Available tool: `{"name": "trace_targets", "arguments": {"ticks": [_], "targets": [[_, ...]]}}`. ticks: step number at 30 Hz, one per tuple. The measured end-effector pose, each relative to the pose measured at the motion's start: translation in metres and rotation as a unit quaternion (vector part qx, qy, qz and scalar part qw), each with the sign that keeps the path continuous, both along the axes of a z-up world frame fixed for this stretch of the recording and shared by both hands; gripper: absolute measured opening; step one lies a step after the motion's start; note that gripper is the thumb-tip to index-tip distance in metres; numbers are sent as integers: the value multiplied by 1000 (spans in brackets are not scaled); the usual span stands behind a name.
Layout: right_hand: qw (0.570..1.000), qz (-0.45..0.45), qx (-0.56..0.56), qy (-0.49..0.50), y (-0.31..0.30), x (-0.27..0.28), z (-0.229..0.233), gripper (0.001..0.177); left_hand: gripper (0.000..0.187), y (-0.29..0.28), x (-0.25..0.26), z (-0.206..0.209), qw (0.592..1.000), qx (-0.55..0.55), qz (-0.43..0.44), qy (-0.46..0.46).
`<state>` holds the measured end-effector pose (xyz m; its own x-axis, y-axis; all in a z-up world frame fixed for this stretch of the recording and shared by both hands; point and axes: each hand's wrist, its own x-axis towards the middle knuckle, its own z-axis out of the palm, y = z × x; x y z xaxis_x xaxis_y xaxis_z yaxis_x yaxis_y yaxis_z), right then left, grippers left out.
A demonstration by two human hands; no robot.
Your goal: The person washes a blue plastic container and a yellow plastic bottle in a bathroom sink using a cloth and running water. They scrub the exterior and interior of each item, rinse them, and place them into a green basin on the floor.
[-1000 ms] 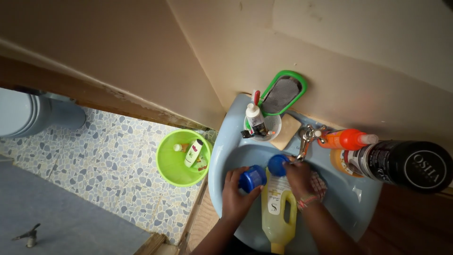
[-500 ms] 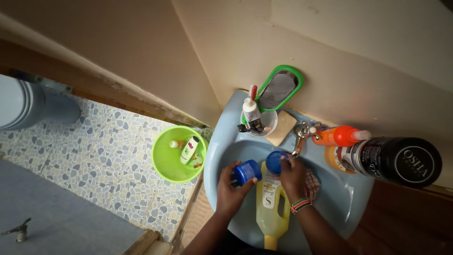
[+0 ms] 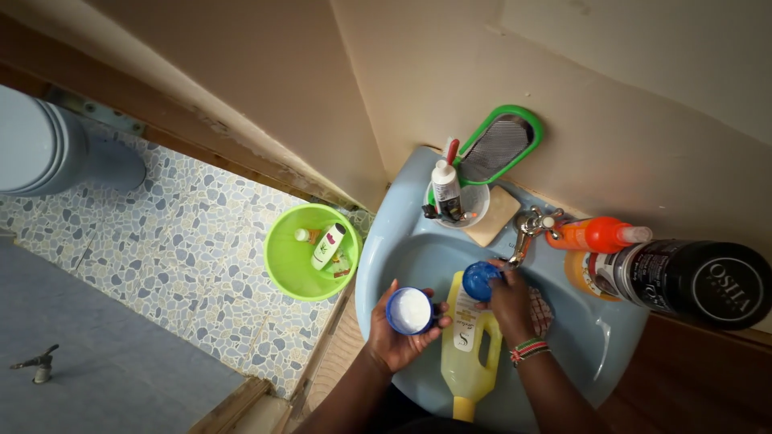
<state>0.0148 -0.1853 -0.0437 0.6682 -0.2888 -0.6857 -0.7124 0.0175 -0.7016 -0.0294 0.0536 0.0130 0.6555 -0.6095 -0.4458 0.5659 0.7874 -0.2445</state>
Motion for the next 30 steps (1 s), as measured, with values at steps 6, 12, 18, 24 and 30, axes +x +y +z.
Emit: {"name": "trace_targets", "arguments": {"ticks": [6, 12, 18, 24, 30], "targets": [[971, -95, 216, 36, -24, -6, -6, 55, 76, -2, 2, -7, 998, -40, -36, 20], [941, -60, 333, -11, -29, -20, 26, 35, 78, -3, 1, -9, 997, -49, -47, 40], [919, 310, -129, -207, -8, -30, 91, 52, 83, -5, 3, -2, 993, 57, -102, 24], [852, 382, -216, -287, -26, -37, 155, 65, 56, -20, 12, 24, 890, 391, -229, -61], [840, 452, -144, -263, -67, -36, 243, 70, 57, -15, 17, 82, 774, 530, -219, -269]]}}
